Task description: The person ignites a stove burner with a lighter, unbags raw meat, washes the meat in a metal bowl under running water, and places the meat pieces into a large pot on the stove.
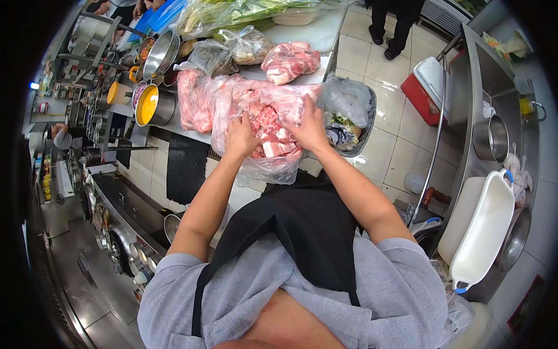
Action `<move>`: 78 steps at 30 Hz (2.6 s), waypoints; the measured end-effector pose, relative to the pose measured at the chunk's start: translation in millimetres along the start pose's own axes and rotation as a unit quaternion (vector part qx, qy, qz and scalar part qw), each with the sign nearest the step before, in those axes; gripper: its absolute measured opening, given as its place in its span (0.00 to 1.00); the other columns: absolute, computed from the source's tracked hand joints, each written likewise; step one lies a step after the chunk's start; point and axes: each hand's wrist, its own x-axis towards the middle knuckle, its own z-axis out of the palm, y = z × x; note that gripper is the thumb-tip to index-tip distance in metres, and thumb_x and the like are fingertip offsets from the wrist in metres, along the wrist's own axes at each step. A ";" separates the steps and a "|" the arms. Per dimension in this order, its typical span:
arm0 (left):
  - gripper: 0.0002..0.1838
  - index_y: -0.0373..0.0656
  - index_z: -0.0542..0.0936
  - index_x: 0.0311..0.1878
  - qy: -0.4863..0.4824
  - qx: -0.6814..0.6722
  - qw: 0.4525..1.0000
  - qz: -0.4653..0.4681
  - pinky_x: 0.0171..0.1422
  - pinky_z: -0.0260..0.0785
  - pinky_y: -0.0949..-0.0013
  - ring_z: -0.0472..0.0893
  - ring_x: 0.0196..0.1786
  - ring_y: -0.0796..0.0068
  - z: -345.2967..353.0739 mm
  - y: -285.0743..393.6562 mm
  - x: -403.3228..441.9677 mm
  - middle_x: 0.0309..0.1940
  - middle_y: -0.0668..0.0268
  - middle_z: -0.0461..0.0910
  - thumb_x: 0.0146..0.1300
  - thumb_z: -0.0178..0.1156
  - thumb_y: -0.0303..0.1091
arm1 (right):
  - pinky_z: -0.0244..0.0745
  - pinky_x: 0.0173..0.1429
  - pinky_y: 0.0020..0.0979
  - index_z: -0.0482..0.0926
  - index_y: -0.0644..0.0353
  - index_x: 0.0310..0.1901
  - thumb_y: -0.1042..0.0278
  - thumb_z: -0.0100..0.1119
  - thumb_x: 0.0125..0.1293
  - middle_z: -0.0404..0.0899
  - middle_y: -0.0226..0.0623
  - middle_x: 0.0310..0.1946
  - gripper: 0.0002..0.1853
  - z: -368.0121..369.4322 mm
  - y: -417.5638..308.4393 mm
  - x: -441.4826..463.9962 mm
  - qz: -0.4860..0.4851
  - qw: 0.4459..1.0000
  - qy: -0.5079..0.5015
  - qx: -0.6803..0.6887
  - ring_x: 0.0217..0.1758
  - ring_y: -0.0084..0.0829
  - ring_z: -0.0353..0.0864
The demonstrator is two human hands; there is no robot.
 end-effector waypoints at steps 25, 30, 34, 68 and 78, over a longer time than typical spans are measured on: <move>0.58 0.50 0.51 0.75 0.096 -0.309 0.946 0.016 0.70 0.59 0.53 0.64 0.67 0.41 28.6 -103.5 54.1 0.66 0.40 0.61 0.43 0.76 0.48 | 0.67 0.66 0.38 0.50 0.69 0.71 0.50 0.65 0.62 0.67 0.51 0.63 0.47 35.6 49.3 -6.6 0.266 0.900 0.055 0.341 0.64 0.37 0.71; 0.59 0.40 0.51 0.73 0.002 -0.406 0.913 -0.032 0.68 0.62 0.60 0.71 0.64 0.53 32.2 -119.2 67.4 0.62 0.47 0.70 0.41 0.77 0.42 | 0.74 0.59 0.35 0.61 0.62 0.67 0.57 0.61 0.66 0.74 0.40 0.57 0.32 34.3 30.4 -15.1 0.284 0.794 0.035 0.536 0.56 0.31 0.78; 0.50 0.34 0.56 0.69 -0.132 -0.637 0.759 -0.041 0.57 0.72 0.65 0.77 0.56 0.64 38.7 -139.5 75.6 0.60 0.53 0.71 0.47 0.76 0.35 | 0.75 0.59 0.37 0.61 0.61 0.66 0.59 0.63 0.65 0.75 0.40 0.56 0.32 34.5 13.8 -25.6 0.293 0.802 0.038 0.519 0.56 0.32 0.78; 0.24 0.35 0.72 0.59 0.119 -0.597 0.771 0.186 0.58 0.69 0.68 0.76 0.54 0.72 -181.3 -148.8 -61.3 0.53 0.62 0.76 0.63 0.58 0.37 | 0.69 0.63 0.33 0.55 0.63 0.69 0.63 0.64 0.59 0.71 0.40 0.58 0.40 -125.5 -186.0 -120.0 -0.054 0.903 0.210 0.371 0.59 0.31 0.74; 0.24 0.34 0.73 0.59 0.128 -0.590 0.769 0.209 0.59 0.69 0.67 0.76 0.54 0.71 -184.1 -146.6 -66.9 0.53 0.61 0.76 0.63 0.58 0.38 | 0.69 0.63 0.34 0.56 0.63 0.69 0.62 0.63 0.60 0.71 0.39 0.58 0.39 -125.7 -186.0 -128.0 -0.073 0.900 0.220 0.368 0.59 0.31 0.74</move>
